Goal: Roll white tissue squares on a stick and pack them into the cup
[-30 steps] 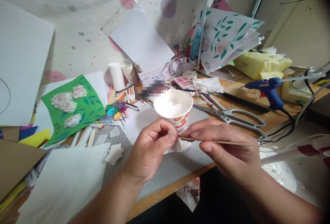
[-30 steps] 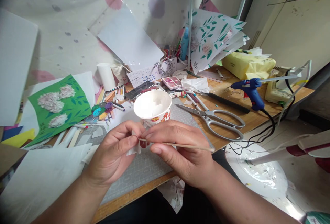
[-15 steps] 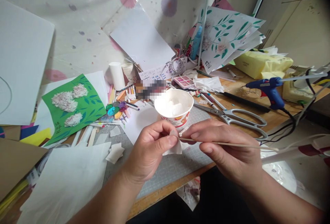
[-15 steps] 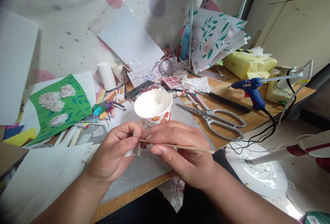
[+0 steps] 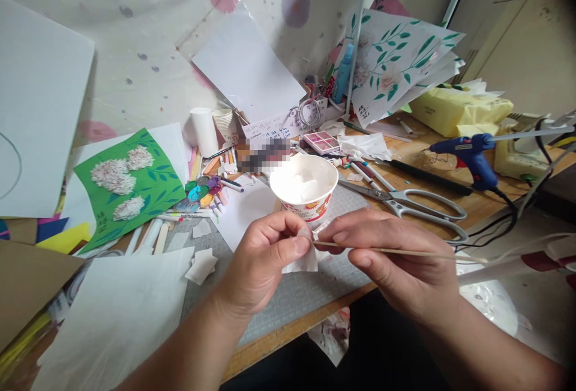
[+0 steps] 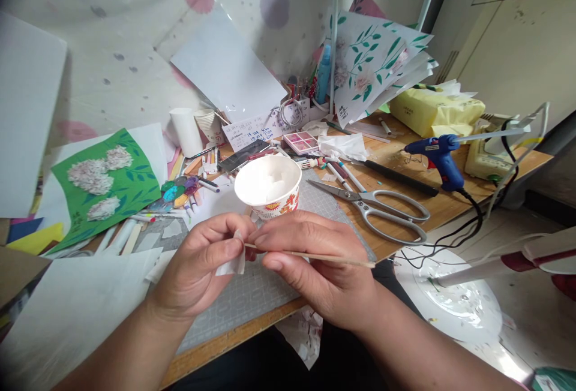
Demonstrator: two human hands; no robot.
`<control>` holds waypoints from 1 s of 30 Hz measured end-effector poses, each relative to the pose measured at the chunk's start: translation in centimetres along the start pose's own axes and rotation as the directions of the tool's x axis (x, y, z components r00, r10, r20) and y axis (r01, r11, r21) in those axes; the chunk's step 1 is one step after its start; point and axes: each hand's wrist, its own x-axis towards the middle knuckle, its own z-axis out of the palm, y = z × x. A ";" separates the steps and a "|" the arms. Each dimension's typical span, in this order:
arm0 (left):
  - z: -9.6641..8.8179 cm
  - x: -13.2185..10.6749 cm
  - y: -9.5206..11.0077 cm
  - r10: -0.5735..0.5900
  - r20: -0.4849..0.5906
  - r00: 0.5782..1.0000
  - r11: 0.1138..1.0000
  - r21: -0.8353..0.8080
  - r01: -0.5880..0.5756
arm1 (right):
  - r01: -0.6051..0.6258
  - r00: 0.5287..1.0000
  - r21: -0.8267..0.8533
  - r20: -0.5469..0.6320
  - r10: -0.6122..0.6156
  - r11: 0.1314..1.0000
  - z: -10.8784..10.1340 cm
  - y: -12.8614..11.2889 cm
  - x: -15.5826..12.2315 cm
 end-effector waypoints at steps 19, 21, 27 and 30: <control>0.0 0.0 0.1 -0.023 0.023 0.999 1.000 0.002 0.023 | 0.007 1.000 0.009 -0.003 -0.007 1.000 0.0 -0.1 0.1; 0.0 0.0 0.1 -0.022 0.017 1.000 1.000 0.012 0.022 | 0.007 1.000 0.014 0.001 -0.007 1.000 0.0 -0.2 0.1; 0.0 -0.1 0.1 -0.030 0.022 0.999 0.999 0.028 0.029 | 0.000 1.000 0.013 0.010 0.000 1.000 0.0 -0.2 0.1; 0.0 0.0 0.1 -0.031 0.025 0.999 0.999 0.033 0.030 | -0.006 1.000 0.032 0.007 0.005 0.999 -0.1 -0.2 0.1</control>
